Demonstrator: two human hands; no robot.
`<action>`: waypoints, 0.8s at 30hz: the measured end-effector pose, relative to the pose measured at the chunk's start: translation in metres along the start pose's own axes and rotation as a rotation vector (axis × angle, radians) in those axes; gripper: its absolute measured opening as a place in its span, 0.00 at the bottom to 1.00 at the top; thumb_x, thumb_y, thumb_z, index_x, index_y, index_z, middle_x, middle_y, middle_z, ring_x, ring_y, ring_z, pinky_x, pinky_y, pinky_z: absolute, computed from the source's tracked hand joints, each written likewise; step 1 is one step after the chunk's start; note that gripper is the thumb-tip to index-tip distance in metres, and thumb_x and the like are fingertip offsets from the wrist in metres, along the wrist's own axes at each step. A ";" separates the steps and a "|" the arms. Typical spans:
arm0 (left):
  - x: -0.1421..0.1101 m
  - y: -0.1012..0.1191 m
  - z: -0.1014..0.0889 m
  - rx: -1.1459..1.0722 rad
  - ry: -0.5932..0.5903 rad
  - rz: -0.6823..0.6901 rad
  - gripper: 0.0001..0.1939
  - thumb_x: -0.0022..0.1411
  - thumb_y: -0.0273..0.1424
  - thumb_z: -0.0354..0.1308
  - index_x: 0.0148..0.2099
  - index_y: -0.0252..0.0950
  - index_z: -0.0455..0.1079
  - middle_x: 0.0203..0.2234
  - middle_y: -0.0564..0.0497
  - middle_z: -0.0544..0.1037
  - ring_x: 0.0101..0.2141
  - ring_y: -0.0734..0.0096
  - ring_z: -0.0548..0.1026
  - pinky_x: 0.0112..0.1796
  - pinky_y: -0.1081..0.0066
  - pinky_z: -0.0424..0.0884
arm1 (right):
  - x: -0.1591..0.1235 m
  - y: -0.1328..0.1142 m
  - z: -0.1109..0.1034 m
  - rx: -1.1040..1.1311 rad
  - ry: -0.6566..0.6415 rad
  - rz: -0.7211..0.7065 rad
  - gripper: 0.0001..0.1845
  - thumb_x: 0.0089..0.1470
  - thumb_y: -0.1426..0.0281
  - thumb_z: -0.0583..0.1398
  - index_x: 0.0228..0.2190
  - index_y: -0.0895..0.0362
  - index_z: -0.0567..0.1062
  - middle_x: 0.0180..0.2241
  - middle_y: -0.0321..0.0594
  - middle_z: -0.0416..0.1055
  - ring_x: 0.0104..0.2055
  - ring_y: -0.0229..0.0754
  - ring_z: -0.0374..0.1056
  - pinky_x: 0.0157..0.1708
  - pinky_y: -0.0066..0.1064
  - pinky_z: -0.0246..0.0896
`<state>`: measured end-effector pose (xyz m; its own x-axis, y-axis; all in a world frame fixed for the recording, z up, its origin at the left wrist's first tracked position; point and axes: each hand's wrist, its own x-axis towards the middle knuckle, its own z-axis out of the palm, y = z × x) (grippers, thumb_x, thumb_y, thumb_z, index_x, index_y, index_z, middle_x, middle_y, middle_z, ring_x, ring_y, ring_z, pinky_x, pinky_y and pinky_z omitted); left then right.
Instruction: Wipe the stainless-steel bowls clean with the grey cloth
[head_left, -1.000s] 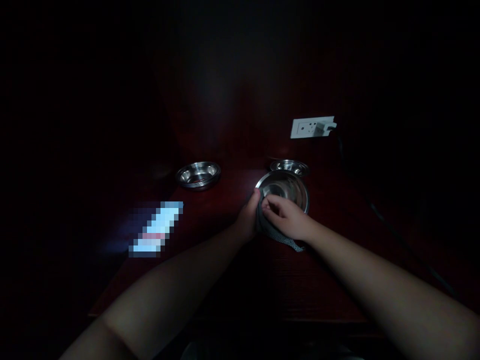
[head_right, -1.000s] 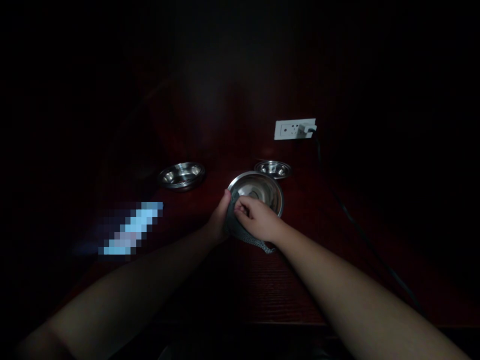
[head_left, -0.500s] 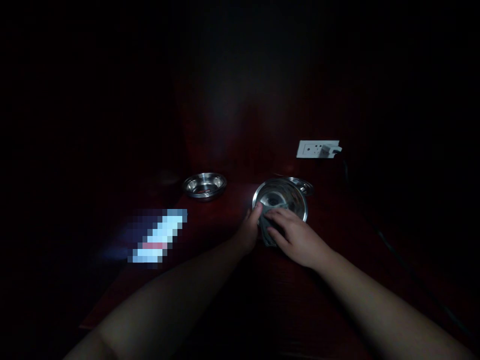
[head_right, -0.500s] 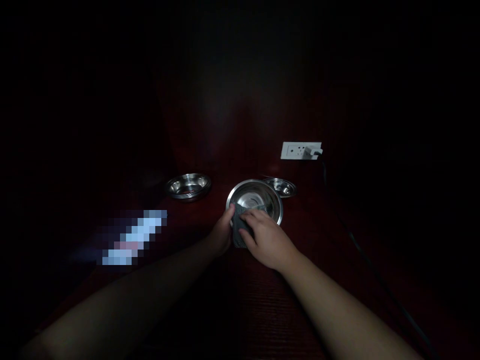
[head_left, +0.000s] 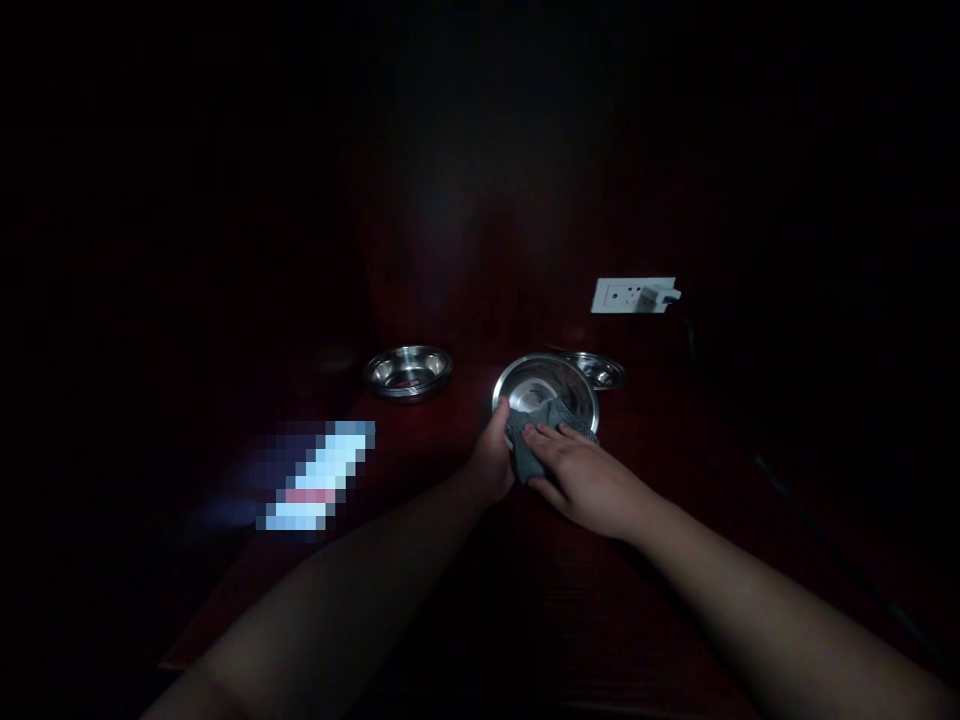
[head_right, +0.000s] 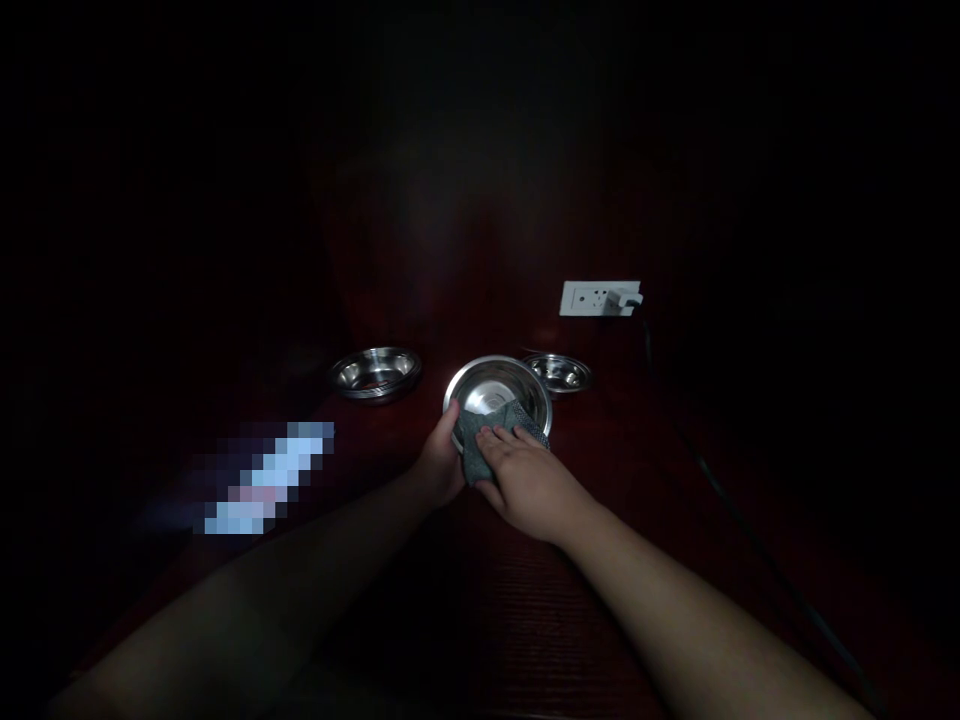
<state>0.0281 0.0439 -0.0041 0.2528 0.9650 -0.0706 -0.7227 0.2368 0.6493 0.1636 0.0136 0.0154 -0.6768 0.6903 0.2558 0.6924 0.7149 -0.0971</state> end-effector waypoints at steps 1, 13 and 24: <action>-0.001 0.001 0.000 0.005 -0.003 -0.005 0.29 0.62 0.49 0.45 0.48 0.29 0.72 0.43 0.40 0.78 0.51 0.57 0.71 0.57 0.60 0.59 | 0.001 0.001 0.000 -0.009 0.008 -0.002 0.31 0.56 0.67 0.56 0.59 0.66 0.61 0.59 0.55 0.60 0.62 0.51 0.56 0.62 0.47 0.47; -0.003 0.008 -0.003 0.051 0.071 -0.050 0.30 0.60 0.53 0.45 0.47 0.33 0.72 0.45 0.41 0.77 0.51 0.53 0.70 0.51 0.56 0.65 | 0.010 0.010 -0.005 0.013 0.128 -0.028 0.18 0.57 0.70 0.55 0.50 0.57 0.72 0.49 0.47 0.73 0.52 0.47 0.69 0.58 0.44 0.53; -0.002 0.016 0.000 0.065 -0.094 -0.043 0.32 0.60 0.51 0.44 0.48 0.28 0.72 0.40 0.40 0.79 0.48 0.55 0.73 0.55 0.59 0.60 | 0.002 0.012 -0.005 0.112 0.057 -0.075 0.22 0.58 0.71 0.54 0.54 0.58 0.69 0.53 0.46 0.70 0.55 0.47 0.65 0.58 0.45 0.53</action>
<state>0.0165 0.0454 0.0063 0.3440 0.9385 -0.0306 -0.6676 0.2674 0.6948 0.1715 0.0231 0.0193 -0.7080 0.6297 0.3199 0.6062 0.7742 -0.1822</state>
